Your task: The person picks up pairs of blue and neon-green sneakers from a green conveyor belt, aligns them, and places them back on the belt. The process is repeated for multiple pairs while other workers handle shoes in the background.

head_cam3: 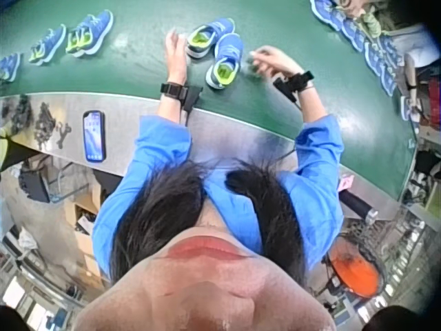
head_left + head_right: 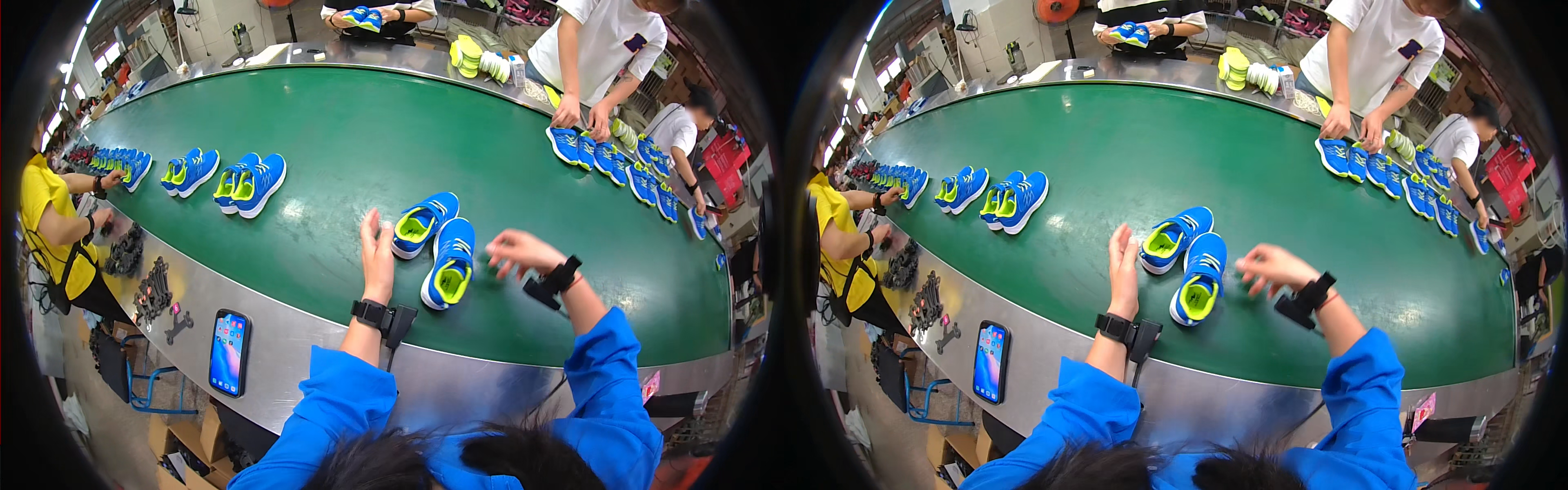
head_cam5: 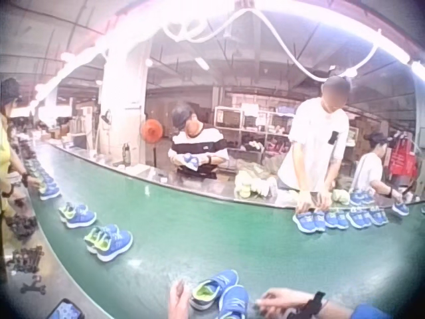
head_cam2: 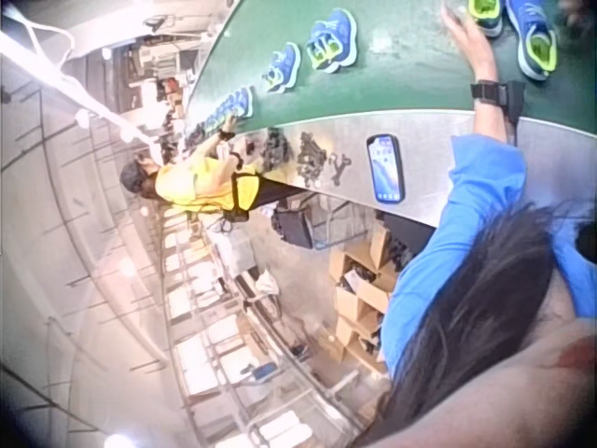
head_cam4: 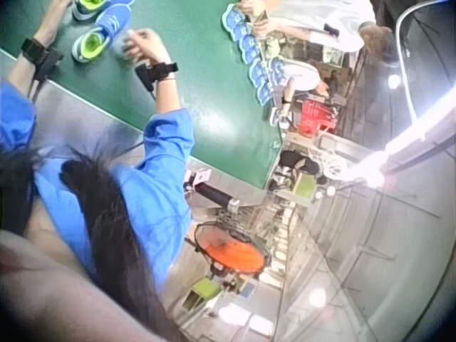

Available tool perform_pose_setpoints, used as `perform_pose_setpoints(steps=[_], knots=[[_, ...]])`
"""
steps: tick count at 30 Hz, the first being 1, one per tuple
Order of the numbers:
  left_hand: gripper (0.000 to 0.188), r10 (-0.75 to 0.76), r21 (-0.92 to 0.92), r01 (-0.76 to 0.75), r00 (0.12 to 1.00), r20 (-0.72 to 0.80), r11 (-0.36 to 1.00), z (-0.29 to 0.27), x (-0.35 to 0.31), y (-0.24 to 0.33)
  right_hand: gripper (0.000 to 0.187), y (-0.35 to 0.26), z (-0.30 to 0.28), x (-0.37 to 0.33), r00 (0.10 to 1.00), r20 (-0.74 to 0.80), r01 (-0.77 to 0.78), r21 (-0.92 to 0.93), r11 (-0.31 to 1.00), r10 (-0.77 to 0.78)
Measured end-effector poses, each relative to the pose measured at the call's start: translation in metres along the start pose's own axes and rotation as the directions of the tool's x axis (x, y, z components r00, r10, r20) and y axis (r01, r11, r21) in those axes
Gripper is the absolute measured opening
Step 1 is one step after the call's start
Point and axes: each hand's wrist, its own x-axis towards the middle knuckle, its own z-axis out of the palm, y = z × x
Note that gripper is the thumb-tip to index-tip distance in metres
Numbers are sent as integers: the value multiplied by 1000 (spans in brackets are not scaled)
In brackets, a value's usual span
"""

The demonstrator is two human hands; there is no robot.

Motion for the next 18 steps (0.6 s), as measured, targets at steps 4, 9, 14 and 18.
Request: perform_pose_setpoints(steps=[4,9,14,18], knots=[[55,-68,190,44,990,123,981,5,9,-8,82,10,74,-13,998,-25,58,91,994,-56],[46,-26,521,-42,992,123,853,1,5,-7,49,15,113,7,938,-332,208,304,930,-102],[25,-336,-73,376,886,320,924,-19,2,4,34,27,117,15,918,-389,362,743,563,-77],[33,-328,-153,449,809,488,880,-9,-6,15,34,38,109,20,930,-340,365,812,456,-138]])
